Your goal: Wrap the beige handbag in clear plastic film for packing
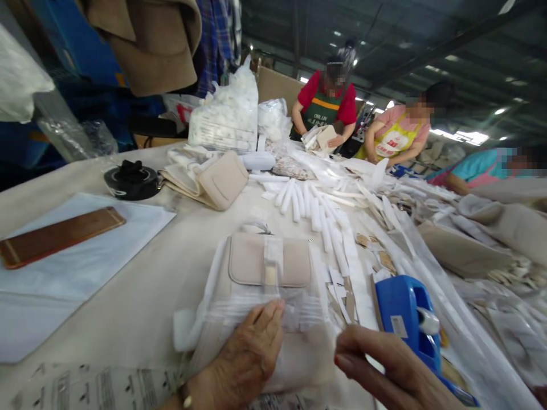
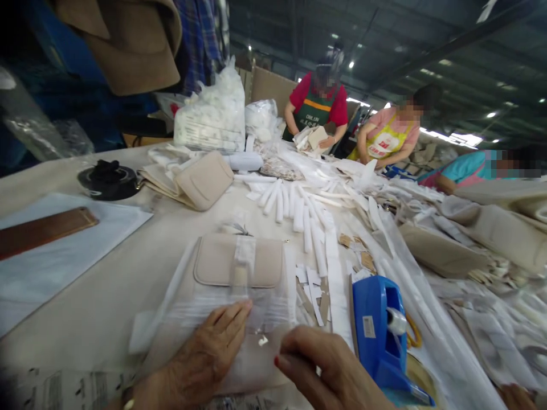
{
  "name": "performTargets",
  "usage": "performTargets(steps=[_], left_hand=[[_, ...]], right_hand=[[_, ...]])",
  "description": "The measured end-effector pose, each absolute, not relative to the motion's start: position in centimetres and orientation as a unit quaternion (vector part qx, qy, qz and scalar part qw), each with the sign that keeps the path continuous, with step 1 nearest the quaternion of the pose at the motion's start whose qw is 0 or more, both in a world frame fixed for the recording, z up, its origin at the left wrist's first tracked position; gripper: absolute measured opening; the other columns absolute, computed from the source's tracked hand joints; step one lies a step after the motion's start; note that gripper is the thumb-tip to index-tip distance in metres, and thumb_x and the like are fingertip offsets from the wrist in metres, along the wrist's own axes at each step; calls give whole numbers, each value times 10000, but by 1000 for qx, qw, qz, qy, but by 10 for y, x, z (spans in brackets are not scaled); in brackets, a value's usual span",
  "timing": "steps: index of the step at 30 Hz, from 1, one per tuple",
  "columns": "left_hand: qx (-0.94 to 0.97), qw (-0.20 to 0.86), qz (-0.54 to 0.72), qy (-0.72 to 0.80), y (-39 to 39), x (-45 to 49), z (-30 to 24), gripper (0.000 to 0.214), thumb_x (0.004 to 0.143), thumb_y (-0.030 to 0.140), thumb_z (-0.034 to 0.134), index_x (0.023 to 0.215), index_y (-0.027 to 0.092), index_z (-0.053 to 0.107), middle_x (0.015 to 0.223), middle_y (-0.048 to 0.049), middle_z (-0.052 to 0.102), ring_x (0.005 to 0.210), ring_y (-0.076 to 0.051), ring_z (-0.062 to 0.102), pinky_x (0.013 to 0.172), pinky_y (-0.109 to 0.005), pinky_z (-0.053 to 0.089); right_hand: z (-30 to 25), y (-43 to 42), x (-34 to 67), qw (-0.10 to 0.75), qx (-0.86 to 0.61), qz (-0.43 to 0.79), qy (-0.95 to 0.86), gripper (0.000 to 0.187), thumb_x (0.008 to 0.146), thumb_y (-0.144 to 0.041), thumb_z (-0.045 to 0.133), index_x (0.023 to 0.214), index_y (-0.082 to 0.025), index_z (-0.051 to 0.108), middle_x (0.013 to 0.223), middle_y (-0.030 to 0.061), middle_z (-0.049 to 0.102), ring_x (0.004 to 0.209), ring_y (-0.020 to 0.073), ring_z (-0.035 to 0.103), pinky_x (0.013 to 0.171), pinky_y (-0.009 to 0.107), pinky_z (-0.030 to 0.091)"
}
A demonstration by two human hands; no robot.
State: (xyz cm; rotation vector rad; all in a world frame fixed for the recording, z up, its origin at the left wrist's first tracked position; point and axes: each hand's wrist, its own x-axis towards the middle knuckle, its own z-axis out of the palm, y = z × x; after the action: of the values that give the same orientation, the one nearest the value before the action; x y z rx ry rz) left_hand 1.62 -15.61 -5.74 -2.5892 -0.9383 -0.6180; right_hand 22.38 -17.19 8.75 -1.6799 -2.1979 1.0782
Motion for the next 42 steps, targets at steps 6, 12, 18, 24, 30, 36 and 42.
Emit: performTargets(steps=[6,12,18,24,30,36,42], left_hand=[[-907,153,-218,-326,-159,17,-61,348,839,209,446,1112,59,601,1266,-165,550,1239,-288,424,1034,-409,268],[-911,149,-214,-319,-158,19,-60,355,830,236,469,1080,40,627,1233,-188,572,1221,-317,440,1017,-437,275],[-903,143,-226,-338,-159,20,-66,367,809,225,473,1087,40,624,1232,-177,576,1200,-326,455,1016,-445,269],[-898,153,-220,-350,-160,18,-52,372,785,127,403,1082,37,609,1207,-170,584,1126,-278,517,977,-416,318],[-901,141,-229,-341,-158,19,-55,324,767,126,441,1010,54,643,1163,-160,611,1096,-275,522,958,-408,309],[-906,156,-208,-336,-157,19,-56,307,781,135,462,1018,56,642,1177,-170,597,1110,-270,507,929,-403,335],[-906,153,-212,-333,-156,18,-52,292,775,120,464,984,71,662,1165,-151,616,1100,-249,520,935,-375,353]], right_hand=[[37,-115,191,-61,-592,231,-770,283,915,-310,425,685,-191,540,641,5,590,620,145,537,575,253,311],[22,-114,180,-116,-635,113,-755,267,905,-300,473,695,-200,604,691,47,688,662,186,630,561,273,266],[27,-106,171,-132,-695,103,-700,314,853,-434,540,676,-209,667,680,73,708,690,226,651,543,280,261],[25,-107,167,-127,-710,72,-689,333,825,-468,551,710,-189,694,709,103,719,707,248,665,548,284,297],[34,-104,173,-116,-696,131,-696,238,821,-340,576,706,-176,703,729,100,726,721,225,671,546,272,309],[40,-101,173,-98,-724,131,-670,242,742,-360,657,716,-126,714,730,169,707,732,290,660,546,291,318],[29,-97,208,-22,-747,191,-636,307,629,-454,739,595,-174,618,587,31,627,592,175,570,492,249,301]])
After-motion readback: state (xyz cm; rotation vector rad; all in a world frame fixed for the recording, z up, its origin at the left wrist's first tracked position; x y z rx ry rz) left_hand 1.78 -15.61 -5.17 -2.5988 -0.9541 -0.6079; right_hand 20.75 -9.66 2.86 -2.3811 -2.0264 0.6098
